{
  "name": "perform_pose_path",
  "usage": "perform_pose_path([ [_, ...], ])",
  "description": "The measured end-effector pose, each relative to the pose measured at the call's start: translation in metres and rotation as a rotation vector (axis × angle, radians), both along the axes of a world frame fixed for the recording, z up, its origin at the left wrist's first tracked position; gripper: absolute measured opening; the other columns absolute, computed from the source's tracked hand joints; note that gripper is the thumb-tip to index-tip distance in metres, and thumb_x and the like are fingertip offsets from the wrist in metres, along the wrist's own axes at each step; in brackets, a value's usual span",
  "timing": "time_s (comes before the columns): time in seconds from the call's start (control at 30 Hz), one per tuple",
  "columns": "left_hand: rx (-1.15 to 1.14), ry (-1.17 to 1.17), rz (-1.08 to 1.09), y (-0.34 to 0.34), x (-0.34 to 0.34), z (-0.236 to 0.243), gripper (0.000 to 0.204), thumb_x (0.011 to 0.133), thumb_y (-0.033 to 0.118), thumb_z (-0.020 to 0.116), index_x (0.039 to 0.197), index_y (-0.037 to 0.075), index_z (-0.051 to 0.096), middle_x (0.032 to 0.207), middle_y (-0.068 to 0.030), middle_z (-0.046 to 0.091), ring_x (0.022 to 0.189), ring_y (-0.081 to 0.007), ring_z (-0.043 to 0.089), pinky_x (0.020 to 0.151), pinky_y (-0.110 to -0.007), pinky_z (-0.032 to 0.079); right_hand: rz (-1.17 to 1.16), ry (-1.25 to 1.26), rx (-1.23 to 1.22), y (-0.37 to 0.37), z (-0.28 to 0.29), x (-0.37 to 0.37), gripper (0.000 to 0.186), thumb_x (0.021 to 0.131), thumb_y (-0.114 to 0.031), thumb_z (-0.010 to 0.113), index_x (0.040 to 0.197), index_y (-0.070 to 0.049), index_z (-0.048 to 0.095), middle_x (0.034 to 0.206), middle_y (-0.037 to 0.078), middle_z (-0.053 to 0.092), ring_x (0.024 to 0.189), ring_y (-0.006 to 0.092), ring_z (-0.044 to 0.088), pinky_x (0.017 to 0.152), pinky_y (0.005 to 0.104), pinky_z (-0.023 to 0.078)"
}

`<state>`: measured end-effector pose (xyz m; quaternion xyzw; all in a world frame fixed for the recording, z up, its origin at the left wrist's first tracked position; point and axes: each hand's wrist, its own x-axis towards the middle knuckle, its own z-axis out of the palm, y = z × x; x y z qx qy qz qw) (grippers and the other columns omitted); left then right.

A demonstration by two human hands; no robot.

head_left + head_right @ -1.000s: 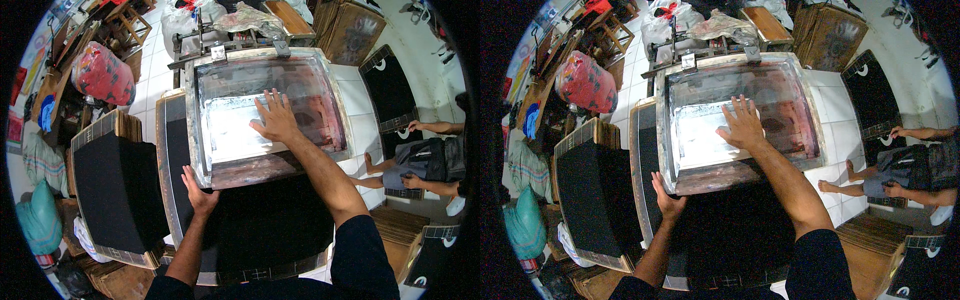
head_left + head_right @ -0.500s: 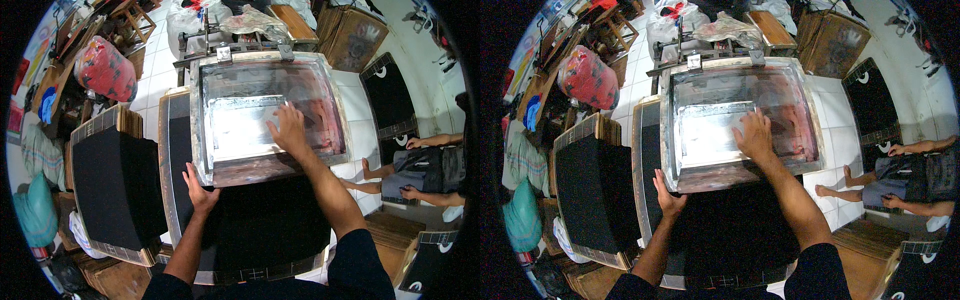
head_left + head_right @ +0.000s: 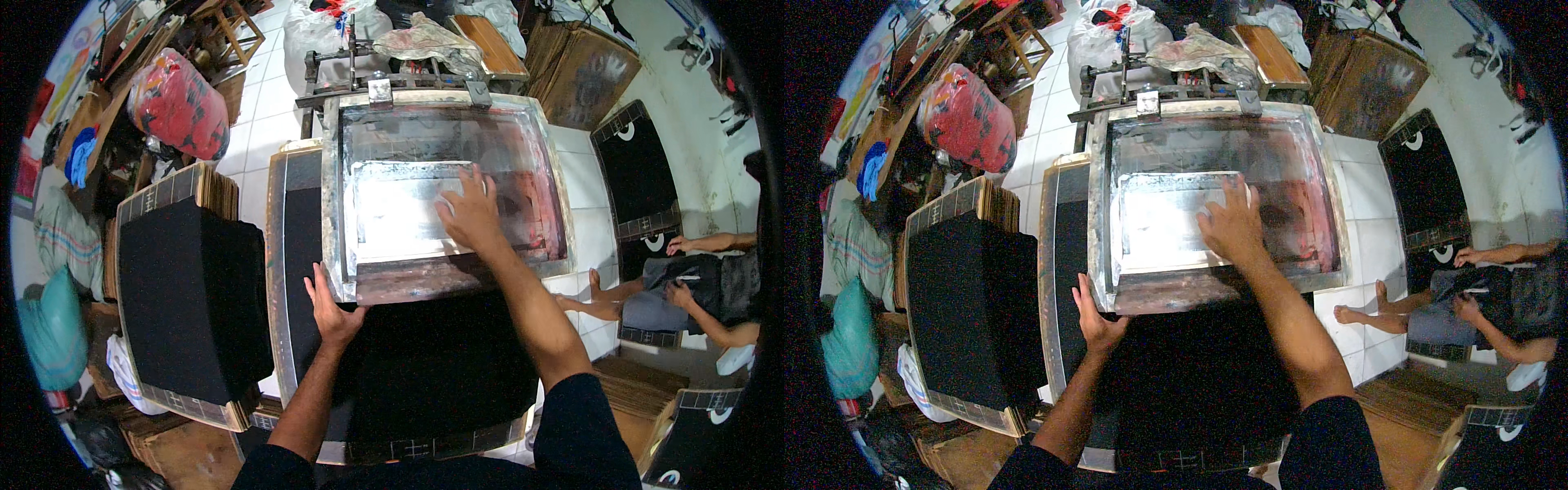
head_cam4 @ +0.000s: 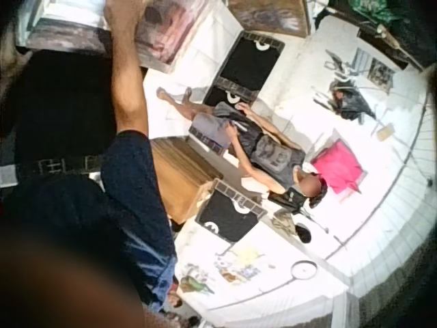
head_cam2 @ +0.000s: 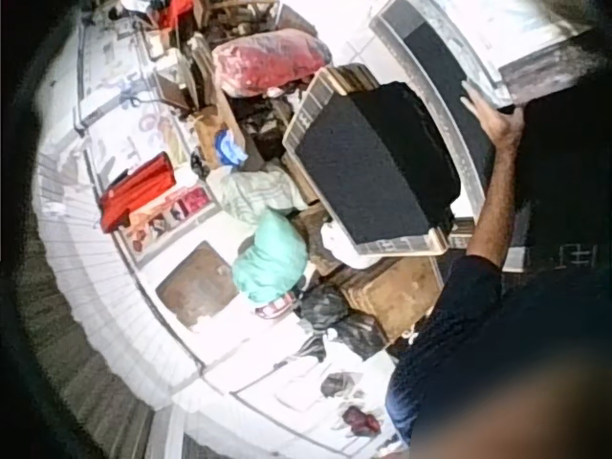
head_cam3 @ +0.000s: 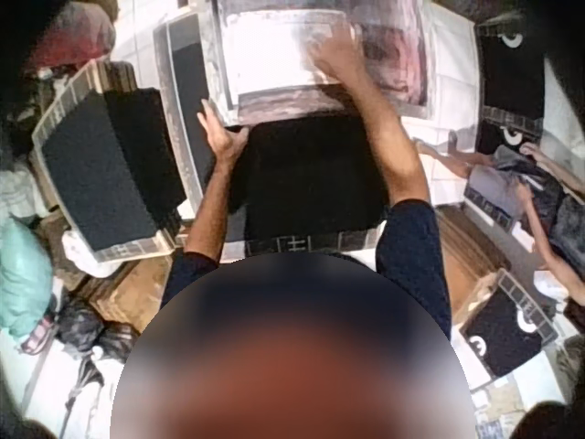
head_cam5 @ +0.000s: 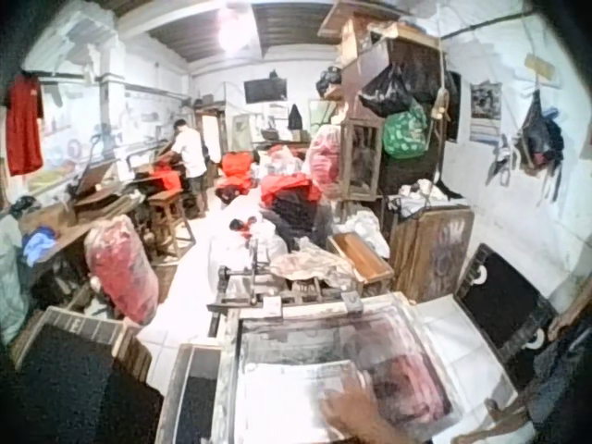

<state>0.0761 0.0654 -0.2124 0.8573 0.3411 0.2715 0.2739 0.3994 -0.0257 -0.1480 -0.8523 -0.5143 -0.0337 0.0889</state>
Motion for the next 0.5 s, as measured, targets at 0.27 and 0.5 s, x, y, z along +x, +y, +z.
perform_pose_path([
  [0.27, 0.031, 0.003, 0.01, 0.001, -0.001, 0.001, 0.124, 0.068, 0.033, 0.098, 0.155, -0.015, 0.023, 0.156, -0.0373, 0.036, 0.151, -0.0458, 0.034, 0.123, -0.069, 0.017, 0.39, 0.219, -0.08, -0.047, 0.058, -0.089, 0.048, 0.076, -0.03, 0.084, 0.114, -0.007, 0.066, 0.108, 0.013, 0.066, 0.106, 0.0312, 0.064, 0.092, 0.0476, 0.049],
  [0.5, 0.024, -0.002, 0.013, 0.0, 0.0, 0.006, 0.124, 0.066, 0.038, 0.098, 0.153, -0.016, 0.027, 0.156, -0.0377, 0.036, 0.151, -0.0464, 0.034, 0.122, -0.07, 0.019, 0.169, 0.147, -0.089, 0.007, 0.04, -0.05, 0.038, 0.074, -0.02, 0.086, 0.105, -0.011, 0.067, 0.097, 0.01, 0.07, 0.097, 0.0335, 0.066, 0.083, 0.0485, 0.047],
])
